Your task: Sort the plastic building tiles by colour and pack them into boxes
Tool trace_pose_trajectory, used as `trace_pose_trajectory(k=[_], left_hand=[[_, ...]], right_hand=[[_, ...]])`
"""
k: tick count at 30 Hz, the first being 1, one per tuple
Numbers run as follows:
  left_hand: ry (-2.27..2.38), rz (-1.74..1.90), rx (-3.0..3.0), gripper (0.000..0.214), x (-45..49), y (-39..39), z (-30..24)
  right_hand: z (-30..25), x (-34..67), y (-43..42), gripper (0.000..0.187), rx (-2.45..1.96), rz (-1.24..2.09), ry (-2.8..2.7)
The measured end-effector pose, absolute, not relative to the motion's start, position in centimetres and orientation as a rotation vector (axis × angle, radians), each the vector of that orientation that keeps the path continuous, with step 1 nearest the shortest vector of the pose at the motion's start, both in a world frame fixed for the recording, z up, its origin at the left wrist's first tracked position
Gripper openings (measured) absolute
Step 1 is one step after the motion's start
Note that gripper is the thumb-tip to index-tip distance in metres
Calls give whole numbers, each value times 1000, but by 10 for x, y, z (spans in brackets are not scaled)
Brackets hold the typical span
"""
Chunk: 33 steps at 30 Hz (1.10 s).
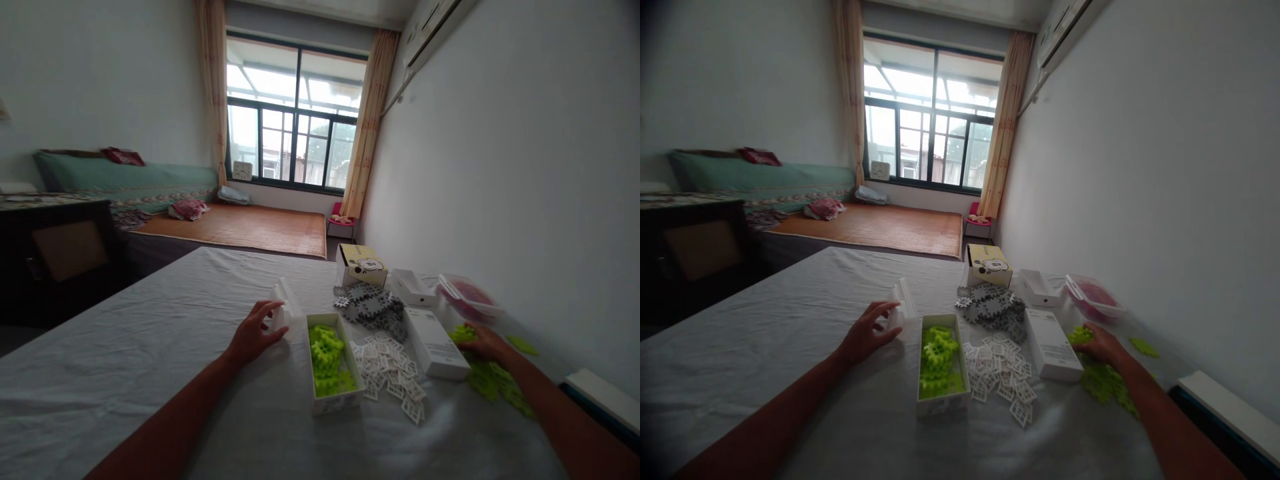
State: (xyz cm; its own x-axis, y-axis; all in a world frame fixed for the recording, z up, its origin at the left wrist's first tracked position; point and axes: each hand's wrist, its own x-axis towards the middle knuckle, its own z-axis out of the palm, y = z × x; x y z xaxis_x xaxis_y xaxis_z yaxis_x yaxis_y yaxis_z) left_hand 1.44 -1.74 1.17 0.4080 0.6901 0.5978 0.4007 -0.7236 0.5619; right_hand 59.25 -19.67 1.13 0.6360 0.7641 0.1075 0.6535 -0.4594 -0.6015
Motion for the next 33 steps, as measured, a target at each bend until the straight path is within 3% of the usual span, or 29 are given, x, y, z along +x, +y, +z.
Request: trace_pose_trajectory(k=[5, 7, 9, 12, 17, 23, 28, 33], left_hand=[[952, 1233, 2329, 49, 15, -17, 10], [954, 1247, 2322, 48, 16, -17, 10], [958, 1264, 2316, 47, 15, -18, 11], [974, 1274, 2307, 45, 13, -19, 14], [999, 1290, 2293, 46, 11, -20, 17], [972, 1265, 2306, 47, 14, -16, 14], [977, 1250, 2324, 51, 14, -6, 8], [1050, 1213, 2344, 54, 10, 3, 1]], right_hand=[[77, 569, -199, 74, -2055, 279, -921], [110, 524, -188, 72, -1877, 274, -990], [127, 457, -169, 63, -1678, 494, -1271], [116, 351, -131, 63, -1496, 747, -1644], [80, 273, -106, 62, -1568, 607, -1936], [85, 353, -152, 44, -1570, 231, -1842], [88, 507, -188, 42, -2365, -240, -1293], [71, 612, -200, 36, -2694, -143, -974]])
